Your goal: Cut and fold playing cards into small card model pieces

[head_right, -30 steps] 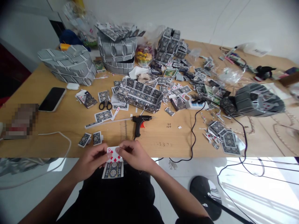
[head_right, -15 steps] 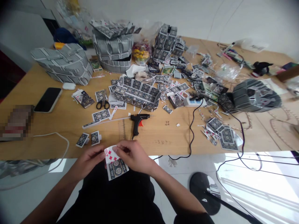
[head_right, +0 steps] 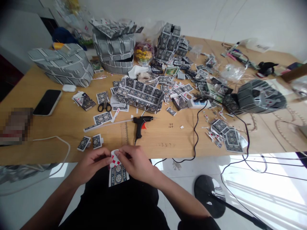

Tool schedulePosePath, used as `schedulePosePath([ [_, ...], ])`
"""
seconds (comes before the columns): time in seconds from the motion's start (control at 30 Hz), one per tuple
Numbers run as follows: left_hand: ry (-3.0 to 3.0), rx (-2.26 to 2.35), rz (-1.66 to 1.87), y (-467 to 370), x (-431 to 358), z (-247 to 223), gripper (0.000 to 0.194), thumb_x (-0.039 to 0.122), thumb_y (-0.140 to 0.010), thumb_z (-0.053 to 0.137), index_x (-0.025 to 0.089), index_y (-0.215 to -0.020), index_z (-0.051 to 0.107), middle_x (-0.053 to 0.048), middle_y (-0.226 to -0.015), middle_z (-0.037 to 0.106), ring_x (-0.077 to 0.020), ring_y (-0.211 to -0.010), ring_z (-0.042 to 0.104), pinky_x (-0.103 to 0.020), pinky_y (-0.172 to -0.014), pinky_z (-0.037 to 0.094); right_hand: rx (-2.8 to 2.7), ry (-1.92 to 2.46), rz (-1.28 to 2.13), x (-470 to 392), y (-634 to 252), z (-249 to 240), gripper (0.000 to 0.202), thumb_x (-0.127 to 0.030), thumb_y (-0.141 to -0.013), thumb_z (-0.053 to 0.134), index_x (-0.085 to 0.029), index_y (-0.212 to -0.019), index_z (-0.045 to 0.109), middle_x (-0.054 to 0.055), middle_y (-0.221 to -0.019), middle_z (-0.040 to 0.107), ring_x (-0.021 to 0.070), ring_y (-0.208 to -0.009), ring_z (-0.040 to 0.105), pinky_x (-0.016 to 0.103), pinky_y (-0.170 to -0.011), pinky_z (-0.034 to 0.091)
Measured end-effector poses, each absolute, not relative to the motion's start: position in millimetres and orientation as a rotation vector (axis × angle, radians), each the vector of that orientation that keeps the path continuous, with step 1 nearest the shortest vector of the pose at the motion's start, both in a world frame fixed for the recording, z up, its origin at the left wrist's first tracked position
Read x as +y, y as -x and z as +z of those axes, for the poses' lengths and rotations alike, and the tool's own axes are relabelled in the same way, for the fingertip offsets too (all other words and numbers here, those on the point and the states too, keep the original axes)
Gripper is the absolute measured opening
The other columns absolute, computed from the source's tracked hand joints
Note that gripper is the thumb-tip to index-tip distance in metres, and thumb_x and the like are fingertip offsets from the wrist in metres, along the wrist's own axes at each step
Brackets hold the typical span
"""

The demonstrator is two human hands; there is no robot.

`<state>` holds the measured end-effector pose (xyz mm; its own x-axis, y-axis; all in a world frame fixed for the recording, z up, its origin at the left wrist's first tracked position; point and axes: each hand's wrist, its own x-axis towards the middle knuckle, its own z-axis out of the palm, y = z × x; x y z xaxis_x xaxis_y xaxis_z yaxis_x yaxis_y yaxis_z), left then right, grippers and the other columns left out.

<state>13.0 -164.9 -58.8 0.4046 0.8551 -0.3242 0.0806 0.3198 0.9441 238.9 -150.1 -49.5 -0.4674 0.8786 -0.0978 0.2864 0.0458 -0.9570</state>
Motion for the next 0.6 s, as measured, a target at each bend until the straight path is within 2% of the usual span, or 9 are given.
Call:
schedulePosePath([
  [0.2,-1.200,1.077,0.632,-12.9,-162.8,-57.4,0.029,0.040,-0.098,0.075,0.017,-0.081,0.072,0.000,-0.073,0.072,-0.0141,-0.070,0.067,-0.024,-0.070,0.051,-1.803,1.138,1.428,-149.2,-237.6,-46.2,0.043,-0.044,-0.113,0.055,-0.019,-0.079,0.060,-0.002,-0.070,0.057,0.0125,-0.064,0.046,0.027,-0.064,0.036],
  [0.37,-1.228,1.072,0.634,-14.7,-159.3,-54.4,0.031,0.040,-0.098,0.075,0.017,-0.077,0.070,0.001,-0.069,0.070,-0.0124,-0.066,0.064,-0.023,-0.066,0.048,-1.780,1.164,1.418,-149.7,-237.7,-46.7,0.048,-0.046,-0.113,0.053,-0.020,-0.074,0.052,-0.003,-0.067,0.053,0.0119,-0.062,0.044,0.028,-0.062,0.034],
  [0.6,-1.262,1.085,0.627,-16.4,-158.3,-49.1,0.039,0.045,-0.098,0.072,0.018,-0.071,0.064,0.003,-0.062,0.064,-0.0111,-0.060,0.058,-0.022,-0.062,0.044,-1.778,1.162,1.406,-152.6,-236.5,-45.8,0.044,-0.040,-0.113,0.053,-0.021,-0.074,0.050,-0.004,-0.068,0.049,0.0117,-0.062,0.043,0.028,-0.063,0.033],
])
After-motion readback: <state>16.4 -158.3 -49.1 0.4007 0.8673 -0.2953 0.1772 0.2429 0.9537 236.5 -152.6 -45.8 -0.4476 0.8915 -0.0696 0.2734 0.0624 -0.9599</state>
